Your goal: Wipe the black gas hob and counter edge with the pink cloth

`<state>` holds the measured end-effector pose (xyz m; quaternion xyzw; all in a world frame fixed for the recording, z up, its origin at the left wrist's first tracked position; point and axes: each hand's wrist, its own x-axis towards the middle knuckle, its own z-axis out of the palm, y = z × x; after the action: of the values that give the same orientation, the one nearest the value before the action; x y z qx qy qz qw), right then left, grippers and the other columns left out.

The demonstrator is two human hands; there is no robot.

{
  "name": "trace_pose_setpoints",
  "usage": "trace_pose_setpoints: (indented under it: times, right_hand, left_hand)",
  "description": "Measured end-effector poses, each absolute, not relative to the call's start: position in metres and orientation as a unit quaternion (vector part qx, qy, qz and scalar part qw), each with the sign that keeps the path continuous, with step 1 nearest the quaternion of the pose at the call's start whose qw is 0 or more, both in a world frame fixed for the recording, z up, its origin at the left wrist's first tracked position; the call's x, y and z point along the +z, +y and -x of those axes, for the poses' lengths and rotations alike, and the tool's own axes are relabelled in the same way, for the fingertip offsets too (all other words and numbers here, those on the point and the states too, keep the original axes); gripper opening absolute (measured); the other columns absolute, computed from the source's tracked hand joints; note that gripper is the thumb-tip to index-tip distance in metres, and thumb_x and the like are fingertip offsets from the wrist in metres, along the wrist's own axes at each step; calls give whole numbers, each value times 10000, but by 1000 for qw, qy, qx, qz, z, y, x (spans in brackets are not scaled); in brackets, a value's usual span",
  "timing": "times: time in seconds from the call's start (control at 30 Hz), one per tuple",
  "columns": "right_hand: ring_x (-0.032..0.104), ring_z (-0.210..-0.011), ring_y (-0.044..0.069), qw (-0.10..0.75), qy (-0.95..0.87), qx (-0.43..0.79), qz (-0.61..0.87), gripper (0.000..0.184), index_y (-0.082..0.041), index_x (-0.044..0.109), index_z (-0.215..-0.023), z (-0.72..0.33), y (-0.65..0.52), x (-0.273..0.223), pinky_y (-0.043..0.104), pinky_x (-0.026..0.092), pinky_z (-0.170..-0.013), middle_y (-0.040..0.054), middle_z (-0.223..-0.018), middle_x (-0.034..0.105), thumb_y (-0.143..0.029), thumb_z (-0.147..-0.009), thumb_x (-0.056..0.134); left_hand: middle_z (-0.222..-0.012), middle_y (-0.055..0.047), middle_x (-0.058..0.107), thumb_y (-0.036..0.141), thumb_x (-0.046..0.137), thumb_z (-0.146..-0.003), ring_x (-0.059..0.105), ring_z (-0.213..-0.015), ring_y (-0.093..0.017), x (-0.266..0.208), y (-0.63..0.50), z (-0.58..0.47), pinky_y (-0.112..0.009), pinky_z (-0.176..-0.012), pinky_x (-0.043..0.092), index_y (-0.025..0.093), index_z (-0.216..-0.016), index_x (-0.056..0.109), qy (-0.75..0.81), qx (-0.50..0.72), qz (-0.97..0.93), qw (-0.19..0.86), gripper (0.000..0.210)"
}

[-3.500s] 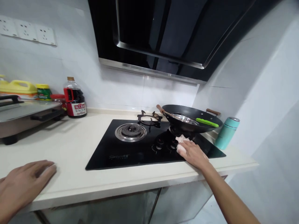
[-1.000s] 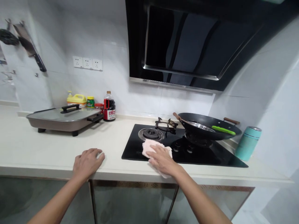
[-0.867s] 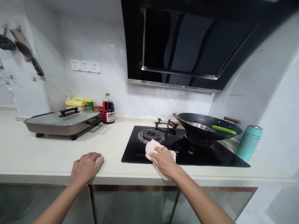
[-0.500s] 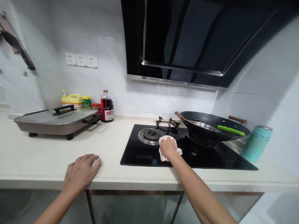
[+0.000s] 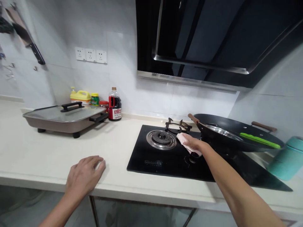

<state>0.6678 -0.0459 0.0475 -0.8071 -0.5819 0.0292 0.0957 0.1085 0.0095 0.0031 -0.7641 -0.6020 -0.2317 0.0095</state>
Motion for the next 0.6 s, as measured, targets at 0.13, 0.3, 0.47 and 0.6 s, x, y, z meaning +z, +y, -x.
trace_pose_setpoints:
  times: [0.13, 0.3, 0.47, 0.6]
  right_hand:
    - [448, -1471, 270, 141, -582, 86, 796, 628, -215, 563, -1500, -694, -77, 42, 384, 346, -1218, 117, -1642, 427, -300, -885, 657]
    - [624, -1256, 301, 210, -574, 136, 780, 471, -169, 741, -1250, -714, -106, 43, 399, 486, -1083, 164, -1349, 673, -394, -838, 703]
    - [718, -942, 280, 266, -558, 158, 770, 453, -189, 799, -1104, -717, -111, 47, 418, 595, -877, 120, -1055, 754, -499, -775, 768]
    - [716, -849, 240, 283, -548, 157, 771, 379, -217, 820, -1055, -720, -114, 47, 361, 600, -816, 79, -975, 774, -452, -759, 791]
  left_hand:
    - [-1343, -58, 723, 506, 401, -933, 569, -1329, -345, 3, 10, -108, -506, -1062, 427, 282, -1090, 779, -602, -233, 764, 9, 466]
    - [-1353, -54, 716, 503, 424, -927, 563, -1340, -348, 6, 10, -108, -504, -1077, 428, 280, -1095, 776, -606, -231, 761, 5, 449]
    - [-1383, -35, 702, 498, 403, -958, 568, -1338, -307, 11, 8, -108, -463, -1077, 425, 278, -1125, 754, -606, -205, 769, 9, 448]
    - [-1387, -2, 704, 474, 372, -976, 573, -1334, -270, 10, 8, -109, -432, -1073, 421, 294, -1127, 750, -621, -199, 758, 24, 446]
